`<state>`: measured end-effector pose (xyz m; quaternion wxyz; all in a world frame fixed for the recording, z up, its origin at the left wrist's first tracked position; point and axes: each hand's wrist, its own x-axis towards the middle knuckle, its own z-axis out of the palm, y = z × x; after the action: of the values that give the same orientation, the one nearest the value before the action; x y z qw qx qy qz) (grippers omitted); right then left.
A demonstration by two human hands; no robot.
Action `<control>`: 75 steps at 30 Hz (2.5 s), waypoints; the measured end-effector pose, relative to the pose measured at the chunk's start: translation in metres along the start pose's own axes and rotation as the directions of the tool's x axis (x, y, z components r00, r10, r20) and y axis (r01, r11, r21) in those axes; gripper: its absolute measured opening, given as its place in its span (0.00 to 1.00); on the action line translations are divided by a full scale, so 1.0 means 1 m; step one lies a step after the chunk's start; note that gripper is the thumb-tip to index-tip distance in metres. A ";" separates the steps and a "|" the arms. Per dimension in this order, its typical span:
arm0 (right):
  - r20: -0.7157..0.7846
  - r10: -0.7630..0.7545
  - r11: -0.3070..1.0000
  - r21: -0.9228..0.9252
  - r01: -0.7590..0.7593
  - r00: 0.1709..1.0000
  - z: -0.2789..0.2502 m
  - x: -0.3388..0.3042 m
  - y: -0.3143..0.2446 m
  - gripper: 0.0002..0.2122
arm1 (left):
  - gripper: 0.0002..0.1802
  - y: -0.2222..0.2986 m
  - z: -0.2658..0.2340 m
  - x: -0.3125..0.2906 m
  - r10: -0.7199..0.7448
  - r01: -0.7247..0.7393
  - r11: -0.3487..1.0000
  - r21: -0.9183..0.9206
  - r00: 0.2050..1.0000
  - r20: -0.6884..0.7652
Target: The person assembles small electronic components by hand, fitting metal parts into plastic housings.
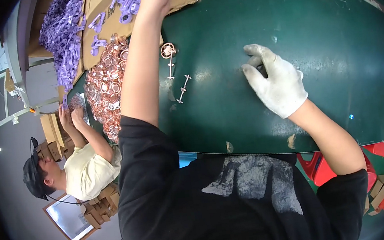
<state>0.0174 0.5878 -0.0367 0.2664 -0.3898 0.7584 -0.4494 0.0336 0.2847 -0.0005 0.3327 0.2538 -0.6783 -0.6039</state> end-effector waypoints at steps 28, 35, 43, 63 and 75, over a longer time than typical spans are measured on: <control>0.103 0.103 0.824 0.548 -0.143 0.989 0.002 -0.006 0.011 0.24 | 0.44 0.023 0.013 -0.239 0.300 -0.550 0.747 0.373 0.779 0.550; 0.280 0.189 0.884 0.369 -0.287 0.941 -0.009 0.001 -0.002 0.18 | 0.12 0.025 -0.071 -0.199 0.363 -0.322 0.398 0.859 0.915 0.175; 0.073 0.032 0.999 -0.039 -0.029 0.997 0.001 -0.001 -0.012 0.19 | 0.17 -0.017 -0.123 -0.184 0.186 -0.080 0.242 0.967 0.982 0.035; 0.112 -0.092 0.919 -0.374 0.127 0.989 -0.004 -0.004 -0.003 0.15 | 0.25 0.002 0.009 -0.217 0.104 -0.193 0.909 0.369 0.964 0.246; 0.181 -0.069 0.910 -0.391 0.137 0.981 -0.007 -0.006 -0.009 0.11 | 0.29 -0.006 -0.005 -0.211 0.198 -0.387 0.867 0.315 0.847 0.494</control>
<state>0.0184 0.5932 -0.0252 0.2178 -0.5112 0.7884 -0.2640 0.1740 0.4379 -0.0366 0.1988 0.0627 -0.8768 -0.4334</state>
